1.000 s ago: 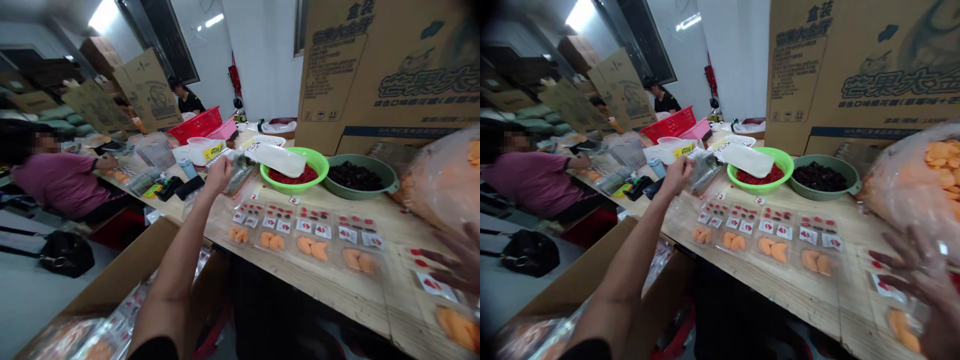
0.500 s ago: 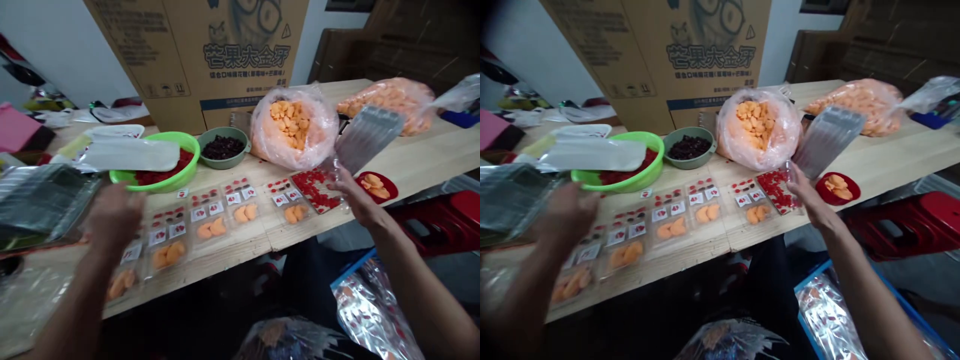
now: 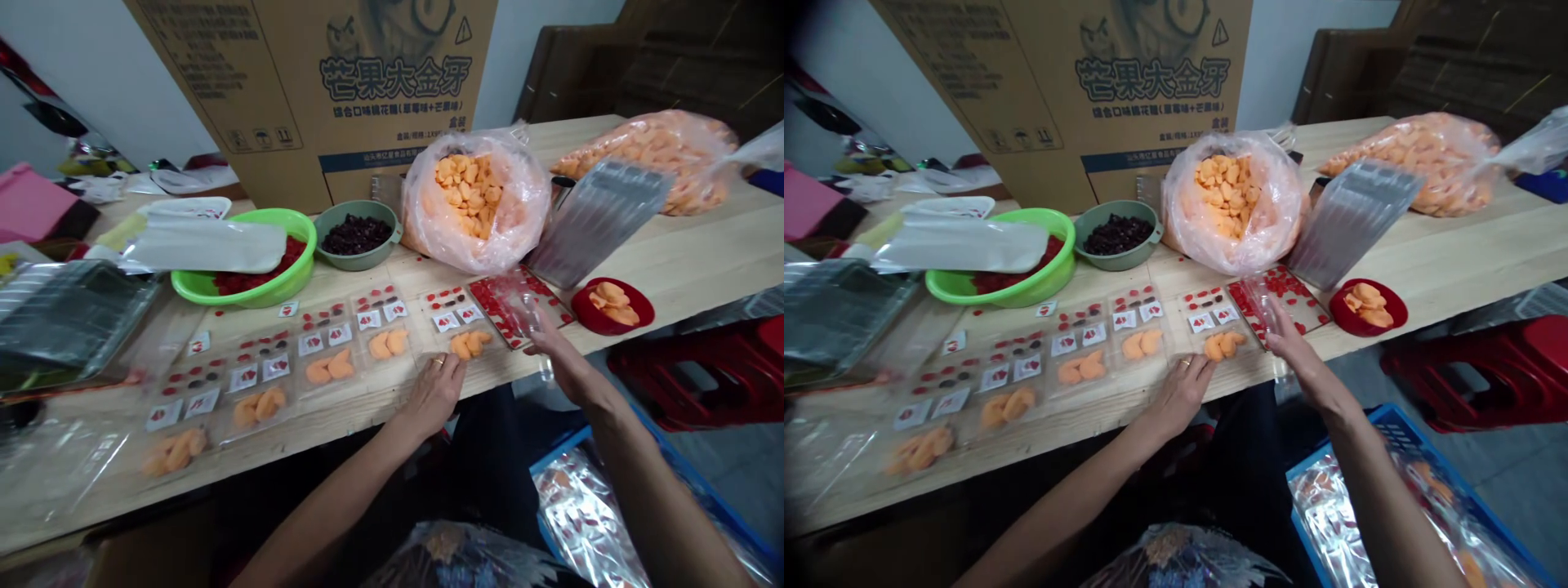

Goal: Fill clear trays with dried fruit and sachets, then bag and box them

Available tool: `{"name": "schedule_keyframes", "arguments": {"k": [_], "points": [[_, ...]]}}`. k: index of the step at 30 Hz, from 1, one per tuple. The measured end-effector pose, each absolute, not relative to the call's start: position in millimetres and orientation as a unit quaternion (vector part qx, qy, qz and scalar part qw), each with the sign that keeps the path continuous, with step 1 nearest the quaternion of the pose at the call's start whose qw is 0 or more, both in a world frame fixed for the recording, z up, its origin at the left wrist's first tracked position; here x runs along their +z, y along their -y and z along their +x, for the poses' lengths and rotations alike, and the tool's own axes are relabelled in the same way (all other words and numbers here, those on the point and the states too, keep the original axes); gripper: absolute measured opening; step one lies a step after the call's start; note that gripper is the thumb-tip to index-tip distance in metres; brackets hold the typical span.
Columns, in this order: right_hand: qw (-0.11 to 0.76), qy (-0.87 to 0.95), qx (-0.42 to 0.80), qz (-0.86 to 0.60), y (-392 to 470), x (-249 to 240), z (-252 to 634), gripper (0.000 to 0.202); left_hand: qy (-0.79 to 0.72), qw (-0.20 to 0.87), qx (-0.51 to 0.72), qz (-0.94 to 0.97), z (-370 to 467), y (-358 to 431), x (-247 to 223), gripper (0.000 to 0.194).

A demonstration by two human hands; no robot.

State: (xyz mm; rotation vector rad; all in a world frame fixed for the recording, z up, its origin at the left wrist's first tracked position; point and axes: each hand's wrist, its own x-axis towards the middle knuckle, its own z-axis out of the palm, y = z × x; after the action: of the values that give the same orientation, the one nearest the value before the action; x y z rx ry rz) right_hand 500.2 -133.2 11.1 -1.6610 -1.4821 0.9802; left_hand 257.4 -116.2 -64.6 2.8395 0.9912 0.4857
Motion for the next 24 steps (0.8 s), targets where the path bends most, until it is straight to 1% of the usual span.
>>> {"name": "schedule_keyframes", "arguments": {"k": [2,4,8,10,13,15,16,18,20,21,24], "points": [[0.325,0.598,0.353,-0.642,125,-3,488,0.084,-0.321,0.046,0.176,0.930,251,120,-67,0.036],[0.289,0.626,0.298,-0.660,118,-11,473,0.088,-0.321,0.040,0.179,0.929,247,128,-68,0.032],[0.165,0.649,0.177,-0.722,119,-9,446,0.086,-0.333,0.037,0.199,0.921,241,145,-75,0.024],[0.102,0.648,0.140,-0.742,123,-6,434,0.084,-0.339,0.046,0.236,0.909,240,150,-83,0.022],[0.032,0.649,0.113,-0.751,121,-10,419,0.083,-0.345,0.092,0.314,0.880,239,153,-97,0.020],[0.005,0.651,0.102,-0.752,115,-18,411,0.083,-0.363,0.123,0.377,0.843,240,154,-102,0.018],[-0.006,0.654,0.098,-0.750,111,-22,408,0.083,-0.375,0.127,0.404,0.825,240,154,-102,0.020],[-0.022,0.664,0.097,-0.741,106,-29,404,0.081,-0.398,0.116,0.430,0.803,240,153,-99,0.034],[-0.032,0.681,0.104,-0.725,106,-33,403,0.076,-0.404,0.097,0.410,0.812,239,152,-91,0.045],[-0.035,0.686,0.105,-0.719,107,-34,405,0.072,-0.401,0.091,0.391,0.824,239,151,-87,0.047],[-0.023,0.687,0.092,-0.721,114,-37,413,0.065,-0.380,0.085,0.341,0.855,240,147,-84,0.039]]}}
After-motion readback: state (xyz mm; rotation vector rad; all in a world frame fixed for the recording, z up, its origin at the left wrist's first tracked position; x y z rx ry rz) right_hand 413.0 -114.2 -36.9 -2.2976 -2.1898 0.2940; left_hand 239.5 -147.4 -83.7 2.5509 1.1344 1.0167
